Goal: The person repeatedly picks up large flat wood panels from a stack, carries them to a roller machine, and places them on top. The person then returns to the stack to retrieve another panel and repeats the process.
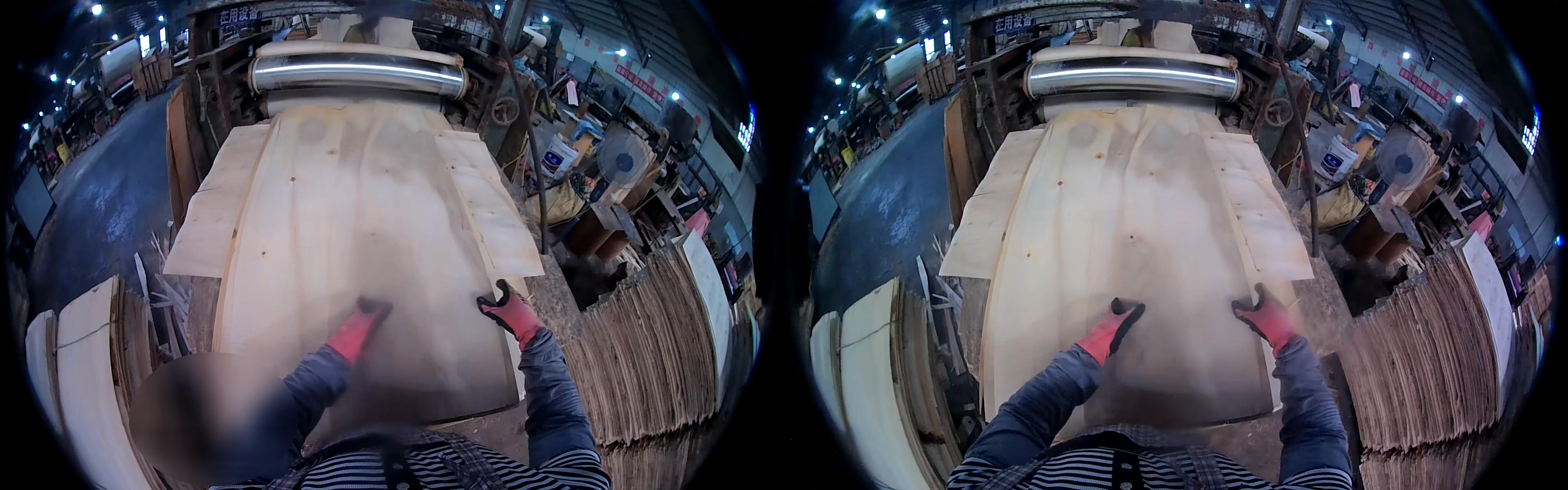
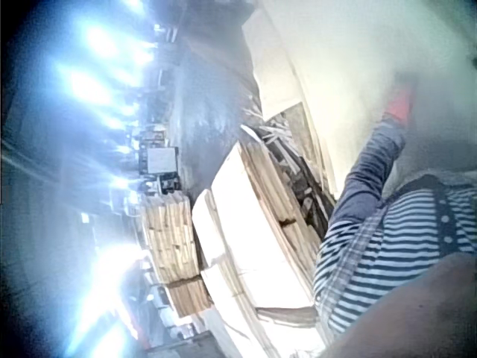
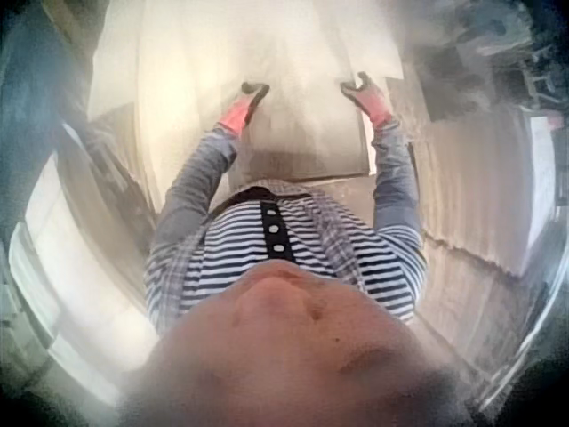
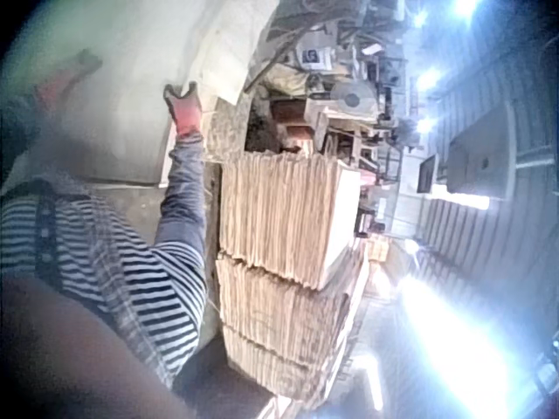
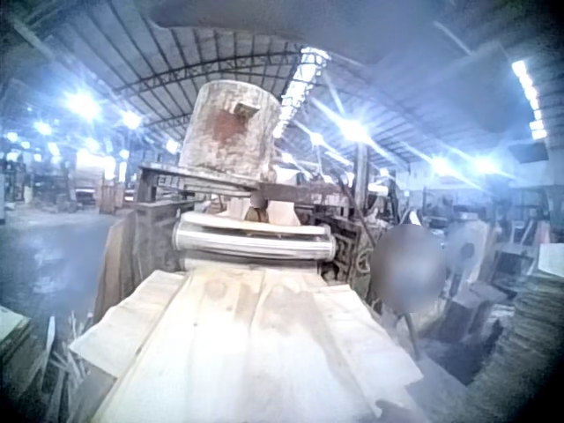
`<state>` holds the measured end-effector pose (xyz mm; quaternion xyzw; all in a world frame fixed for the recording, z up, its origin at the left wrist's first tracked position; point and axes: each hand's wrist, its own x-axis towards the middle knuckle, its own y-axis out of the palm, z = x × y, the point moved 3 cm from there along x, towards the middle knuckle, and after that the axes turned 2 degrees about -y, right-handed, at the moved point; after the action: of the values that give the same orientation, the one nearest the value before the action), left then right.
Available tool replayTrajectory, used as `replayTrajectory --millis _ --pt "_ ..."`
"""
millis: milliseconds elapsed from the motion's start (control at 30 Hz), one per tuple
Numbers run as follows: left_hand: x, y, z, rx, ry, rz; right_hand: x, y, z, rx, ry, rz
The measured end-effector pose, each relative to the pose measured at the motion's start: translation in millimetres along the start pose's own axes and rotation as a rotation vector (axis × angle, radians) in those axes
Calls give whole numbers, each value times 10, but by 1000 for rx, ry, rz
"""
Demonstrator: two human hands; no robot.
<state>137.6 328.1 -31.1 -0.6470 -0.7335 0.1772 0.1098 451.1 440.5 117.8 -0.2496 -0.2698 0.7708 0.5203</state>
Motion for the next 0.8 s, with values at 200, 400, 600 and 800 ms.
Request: replayTrajectory --millis 200,400,600,800 --pt "40 -870 -920 -582 -41 -370 -56 285 546 -583 -278 64" --pt "-258 -314 -965 -911 -10 -384 -400 467 1403 -448 -612 72" --pt "-1148 963 -1850 -510 -36 919 -613 165 991 -747 -343 579" --pt "-810 -133 -1509 -107 42 123 -1261 64 242 -712 -422 68"
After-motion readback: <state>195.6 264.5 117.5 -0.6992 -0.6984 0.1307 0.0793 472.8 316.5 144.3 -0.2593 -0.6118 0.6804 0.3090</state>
